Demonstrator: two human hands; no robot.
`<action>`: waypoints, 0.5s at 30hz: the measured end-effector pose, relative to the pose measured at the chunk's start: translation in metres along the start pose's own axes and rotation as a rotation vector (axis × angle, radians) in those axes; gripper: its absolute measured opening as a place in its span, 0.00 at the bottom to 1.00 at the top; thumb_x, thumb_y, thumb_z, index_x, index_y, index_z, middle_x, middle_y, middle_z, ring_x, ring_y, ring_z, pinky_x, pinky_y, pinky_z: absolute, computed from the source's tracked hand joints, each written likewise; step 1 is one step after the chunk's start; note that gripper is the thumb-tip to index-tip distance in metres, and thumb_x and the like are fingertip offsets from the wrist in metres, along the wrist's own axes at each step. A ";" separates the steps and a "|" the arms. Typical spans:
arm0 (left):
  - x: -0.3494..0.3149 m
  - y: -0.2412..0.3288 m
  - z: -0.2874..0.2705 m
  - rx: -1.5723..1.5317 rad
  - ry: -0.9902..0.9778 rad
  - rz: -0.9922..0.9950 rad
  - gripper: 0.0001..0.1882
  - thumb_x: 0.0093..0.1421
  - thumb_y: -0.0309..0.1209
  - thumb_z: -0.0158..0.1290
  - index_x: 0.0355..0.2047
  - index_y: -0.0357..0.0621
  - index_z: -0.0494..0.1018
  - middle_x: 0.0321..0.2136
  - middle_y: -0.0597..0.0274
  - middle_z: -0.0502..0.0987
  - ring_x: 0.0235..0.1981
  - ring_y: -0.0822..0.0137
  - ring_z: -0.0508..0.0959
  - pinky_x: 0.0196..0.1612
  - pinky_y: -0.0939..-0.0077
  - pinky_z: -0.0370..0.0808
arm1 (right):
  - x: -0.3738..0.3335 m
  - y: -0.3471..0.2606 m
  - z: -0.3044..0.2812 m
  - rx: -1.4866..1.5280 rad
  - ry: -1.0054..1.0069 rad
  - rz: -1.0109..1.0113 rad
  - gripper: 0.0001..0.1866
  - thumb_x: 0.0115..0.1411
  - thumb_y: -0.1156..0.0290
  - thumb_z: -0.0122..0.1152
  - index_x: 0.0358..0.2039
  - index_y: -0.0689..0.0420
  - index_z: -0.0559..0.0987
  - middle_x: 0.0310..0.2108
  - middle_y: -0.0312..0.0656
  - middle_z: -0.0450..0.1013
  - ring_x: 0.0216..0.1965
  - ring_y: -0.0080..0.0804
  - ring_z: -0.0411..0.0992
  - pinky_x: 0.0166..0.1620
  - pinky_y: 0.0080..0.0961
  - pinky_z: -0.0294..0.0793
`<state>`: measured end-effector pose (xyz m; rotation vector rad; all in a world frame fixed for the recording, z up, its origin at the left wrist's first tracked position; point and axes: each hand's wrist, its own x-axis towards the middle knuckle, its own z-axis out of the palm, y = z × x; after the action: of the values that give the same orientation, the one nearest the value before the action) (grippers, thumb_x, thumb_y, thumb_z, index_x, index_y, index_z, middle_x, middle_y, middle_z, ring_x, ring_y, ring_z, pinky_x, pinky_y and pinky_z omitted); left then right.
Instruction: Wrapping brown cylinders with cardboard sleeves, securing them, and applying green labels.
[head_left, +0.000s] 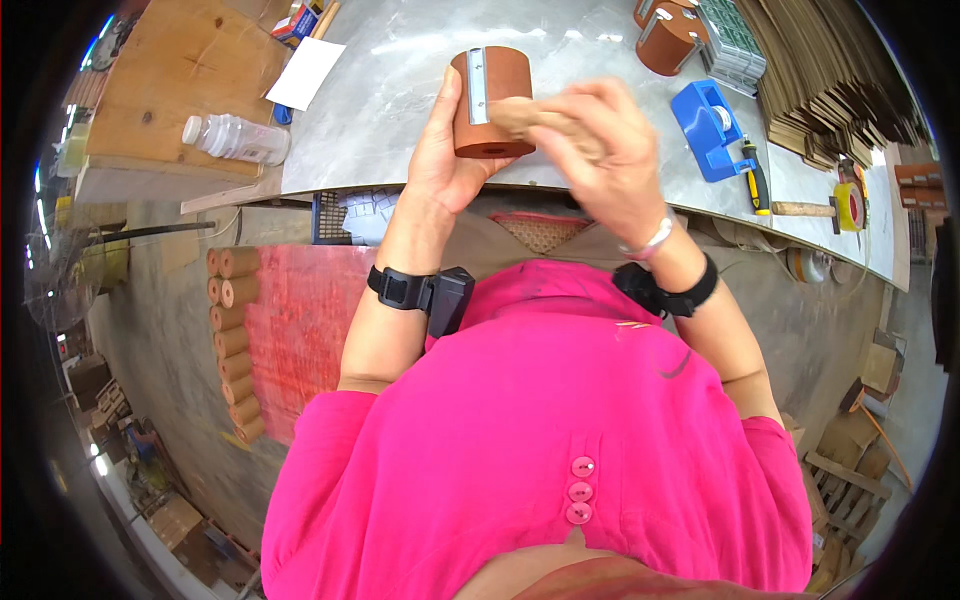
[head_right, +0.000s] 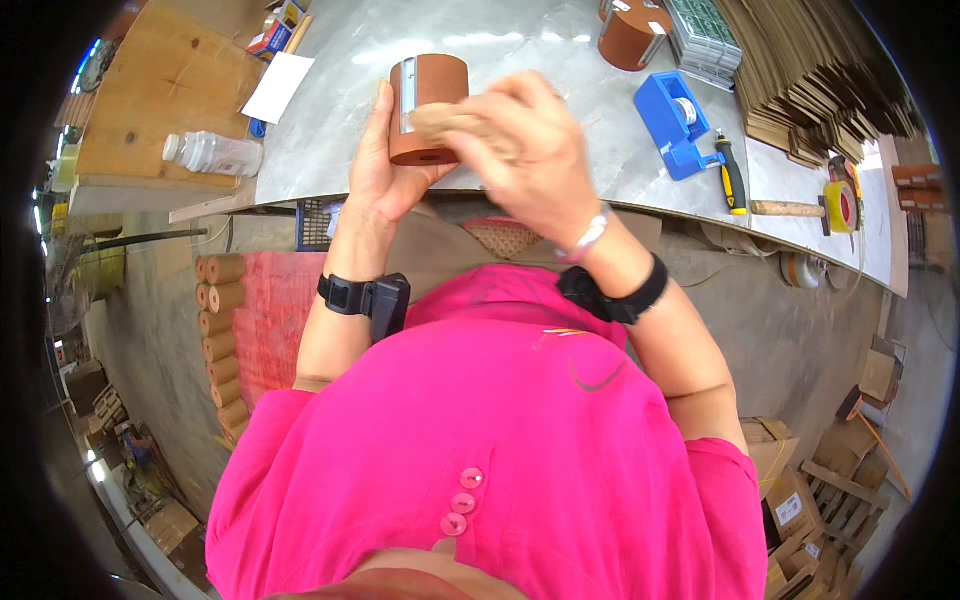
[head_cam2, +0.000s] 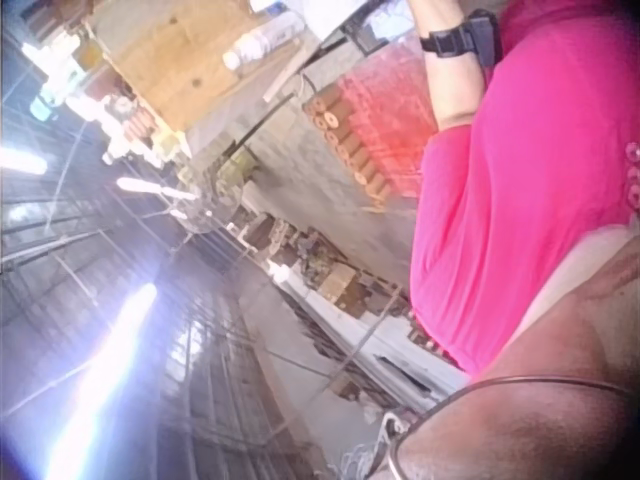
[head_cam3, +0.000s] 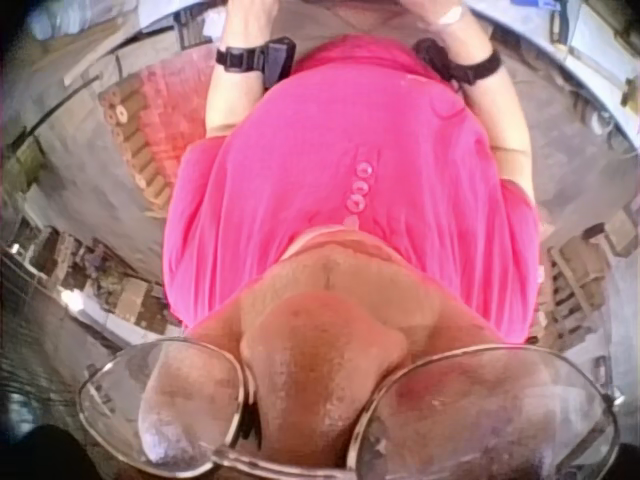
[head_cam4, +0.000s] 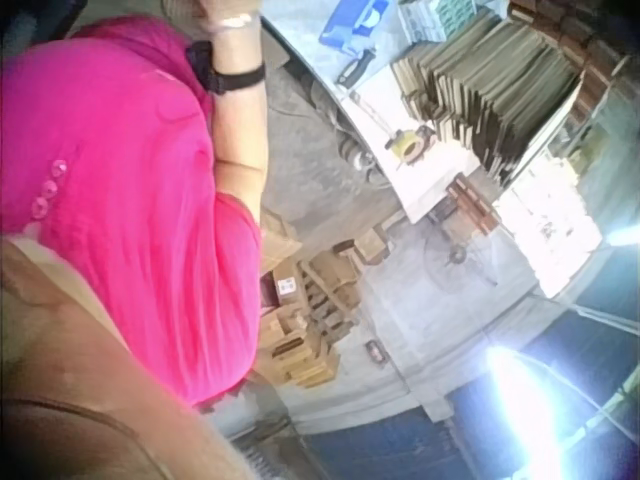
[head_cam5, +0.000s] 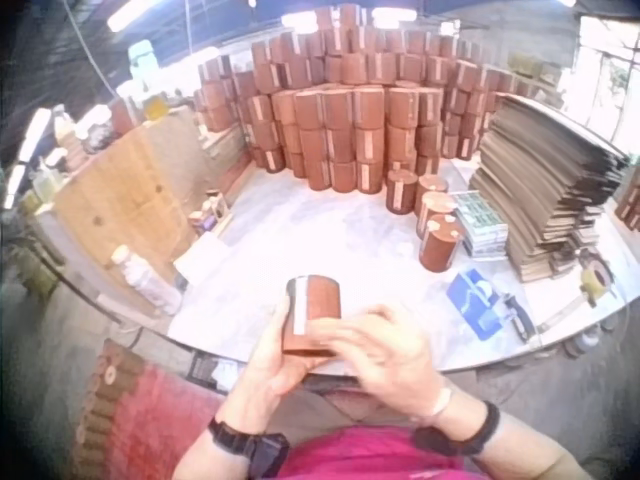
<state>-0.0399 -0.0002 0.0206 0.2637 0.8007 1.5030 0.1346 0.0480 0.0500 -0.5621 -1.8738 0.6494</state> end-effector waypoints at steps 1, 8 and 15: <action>0.002 -0.002 0.002 0.024 -0.034 -0.039 0.36 0.66 0.58 0.47 0.64 0.46 0.61 0.56 0.48 0.72 0.54 0.52 0.75 0.55 0.48 0.74 | 0.004 0.001 0.009 -0.010 0.008 0.004 0.09 0.53 0.72 0.69 0.36 0.56 0.84 0.31 0.42 0.72 0.32 0.44 0.72 0.38 0.34 0.74; -0.010 -0.018 0.000 0.017 -0.187 -0.157 0.35 0.67 0.59 0.44 0.64 0.47 0.62 0.55 0.50 0.74 0.52 0.47 0.77 0.52 0.49 0.77 | 0.054 0.062 0.017 -0.126 0.083 -0.014 0.06 0.55 0.72 0.68 0.34 0.58 0.84 0.32 0.42 0.77 0.31 0.38 0.77 0.34 0.29 0.75; 0.000 0.001 0.002 -0.150 -0.191 -0.175 0.39 0.68 0.61 0.41 0.65 0.43 0.61 0.55 0.43 0.72 0.53 0.48 0.75 0.55 0.52 0.74 | 0.035 0.045 -0.006 -0.104 0.212 0.200 0.07 0.58 0.73 0.68 0.37 0.59 0.83 0.34 0.39 0.74 0.31 0.29 0.75 0.33 0.26 0.74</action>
<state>-0.0389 0.0009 0.0228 0.2158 0.5420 1.3432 0.1317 0.1048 0.0456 -0.8606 -1.6720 0.5988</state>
